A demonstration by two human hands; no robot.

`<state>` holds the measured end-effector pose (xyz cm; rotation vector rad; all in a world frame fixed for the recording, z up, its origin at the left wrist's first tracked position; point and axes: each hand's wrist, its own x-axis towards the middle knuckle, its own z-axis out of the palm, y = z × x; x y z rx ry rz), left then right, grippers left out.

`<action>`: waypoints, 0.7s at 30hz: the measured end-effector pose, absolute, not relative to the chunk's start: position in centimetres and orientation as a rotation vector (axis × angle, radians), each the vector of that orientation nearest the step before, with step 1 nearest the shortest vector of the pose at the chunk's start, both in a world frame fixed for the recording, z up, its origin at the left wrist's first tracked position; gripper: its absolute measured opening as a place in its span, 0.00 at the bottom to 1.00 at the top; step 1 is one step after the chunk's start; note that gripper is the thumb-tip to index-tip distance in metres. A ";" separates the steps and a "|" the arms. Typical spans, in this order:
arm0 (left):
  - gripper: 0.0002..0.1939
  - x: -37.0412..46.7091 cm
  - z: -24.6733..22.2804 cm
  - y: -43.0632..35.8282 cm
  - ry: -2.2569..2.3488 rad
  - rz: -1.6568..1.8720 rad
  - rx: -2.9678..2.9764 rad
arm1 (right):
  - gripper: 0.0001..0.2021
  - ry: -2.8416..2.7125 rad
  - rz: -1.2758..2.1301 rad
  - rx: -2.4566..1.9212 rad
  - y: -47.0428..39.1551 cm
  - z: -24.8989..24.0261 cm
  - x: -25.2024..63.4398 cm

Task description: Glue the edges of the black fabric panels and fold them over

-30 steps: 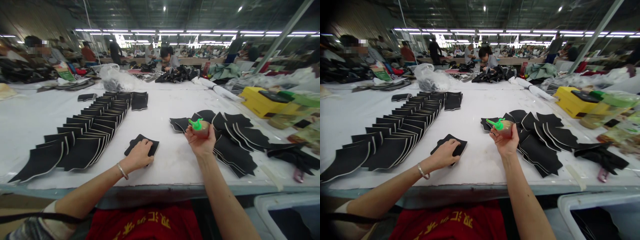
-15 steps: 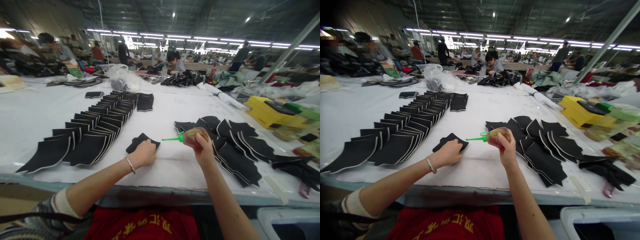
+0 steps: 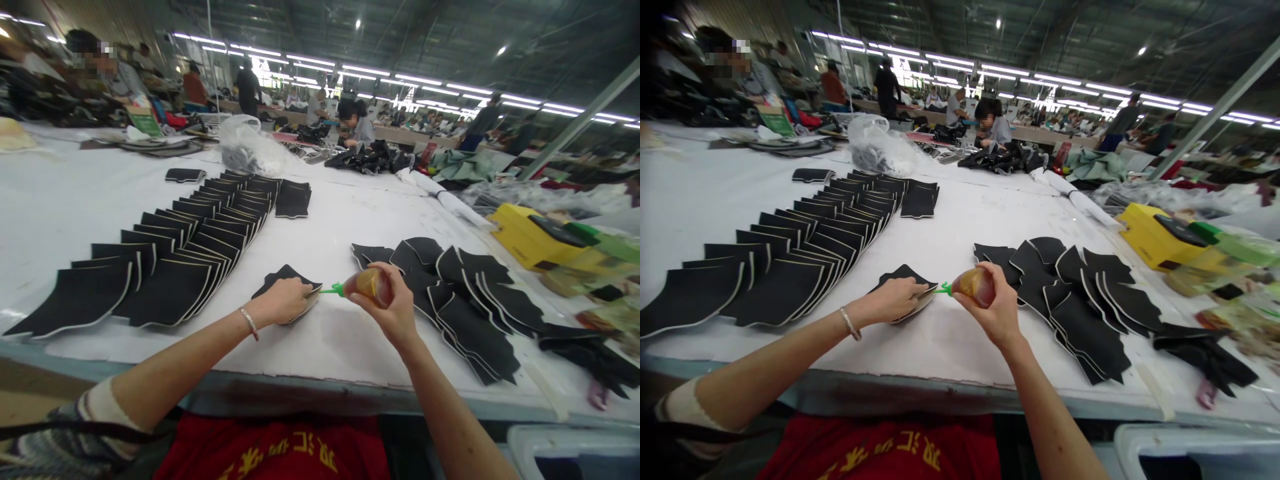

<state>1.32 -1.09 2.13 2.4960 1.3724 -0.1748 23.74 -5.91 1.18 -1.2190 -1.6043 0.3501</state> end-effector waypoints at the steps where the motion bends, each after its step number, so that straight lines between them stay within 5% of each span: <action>1: 0.24 1.3 2.1 -1.1 1.373 -0.163 2.492 | 0.26 -1.635 0.321 -1.231 -5.8 1.3 23.5; 10: 0.24 1.4 1.5 -1.4 1.424 -0.154 2.470 | 0.25 -1.855 0.127 -1.242 -5.4 1.8 22.3; 21: 0.26 0.6 0.4 -1.3 1.349 -0.099 2.471 | 0.23 -1.614 0.375 -1.361 -4.8 1.6 23.0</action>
